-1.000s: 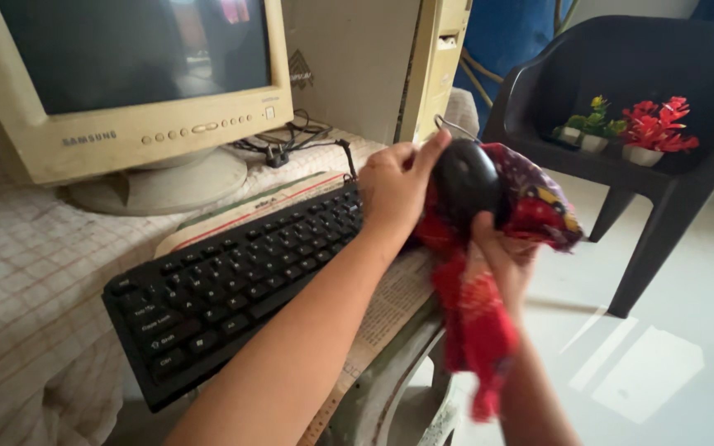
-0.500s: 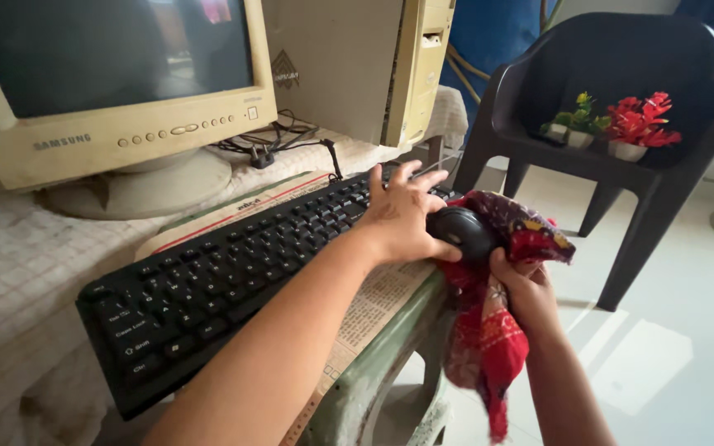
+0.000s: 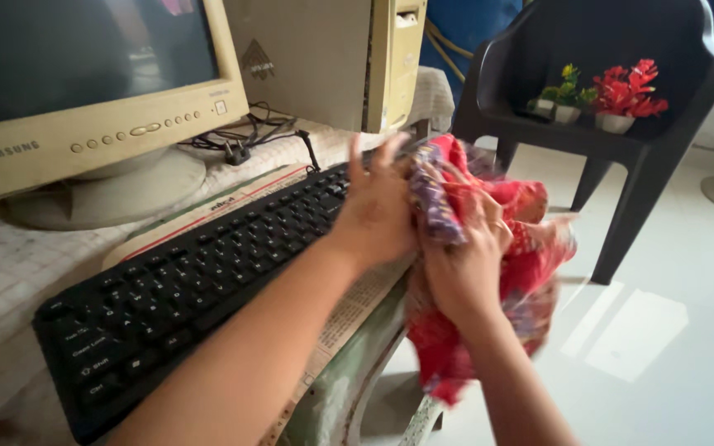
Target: The person wipes a computer mouse and several small artificial flower pots with a red patterned cloth. They then place the cleaned items on a computer tower and a nearby chair.
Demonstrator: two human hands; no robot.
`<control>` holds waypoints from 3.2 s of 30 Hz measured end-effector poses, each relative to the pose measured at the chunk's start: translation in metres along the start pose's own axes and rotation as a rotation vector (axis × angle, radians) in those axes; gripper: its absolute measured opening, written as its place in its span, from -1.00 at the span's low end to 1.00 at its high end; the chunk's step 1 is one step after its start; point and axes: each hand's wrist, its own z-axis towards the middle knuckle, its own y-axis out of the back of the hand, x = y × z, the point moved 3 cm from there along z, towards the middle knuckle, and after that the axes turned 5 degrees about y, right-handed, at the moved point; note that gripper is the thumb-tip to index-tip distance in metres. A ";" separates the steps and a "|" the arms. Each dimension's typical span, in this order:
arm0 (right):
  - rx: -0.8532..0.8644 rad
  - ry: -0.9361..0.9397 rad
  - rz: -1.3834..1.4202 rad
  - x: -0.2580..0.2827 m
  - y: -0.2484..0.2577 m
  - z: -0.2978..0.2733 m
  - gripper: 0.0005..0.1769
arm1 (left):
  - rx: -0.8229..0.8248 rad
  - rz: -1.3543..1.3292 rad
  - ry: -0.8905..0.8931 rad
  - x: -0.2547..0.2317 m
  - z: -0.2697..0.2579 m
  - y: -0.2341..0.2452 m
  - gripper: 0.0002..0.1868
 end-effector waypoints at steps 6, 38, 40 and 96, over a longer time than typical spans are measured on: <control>-0.099 -0.093 0.020 -0.013 -0.027 0.001 -0.68 | 0.098 0.046 0.103 0.006 0.002 -0.004 -0.44; -0.167 -0.281 0.806 -0.014 0.003 0.054 -0.71 | -0.055 -1.325 0.290 0.001 0.009 -0.039 -0.53; -0.142 -0.402 0.550 0.006 -0.007 0.051 -0.71 | -0.123 -1.608 0.249 0.009 0.012 -0.032 -0.62; -0.228 0.266 0.079 0.069 -0.013 0.030 -0.39 | 0.085 -2.092 0.250 0.037 0.029 -0.052 -0.44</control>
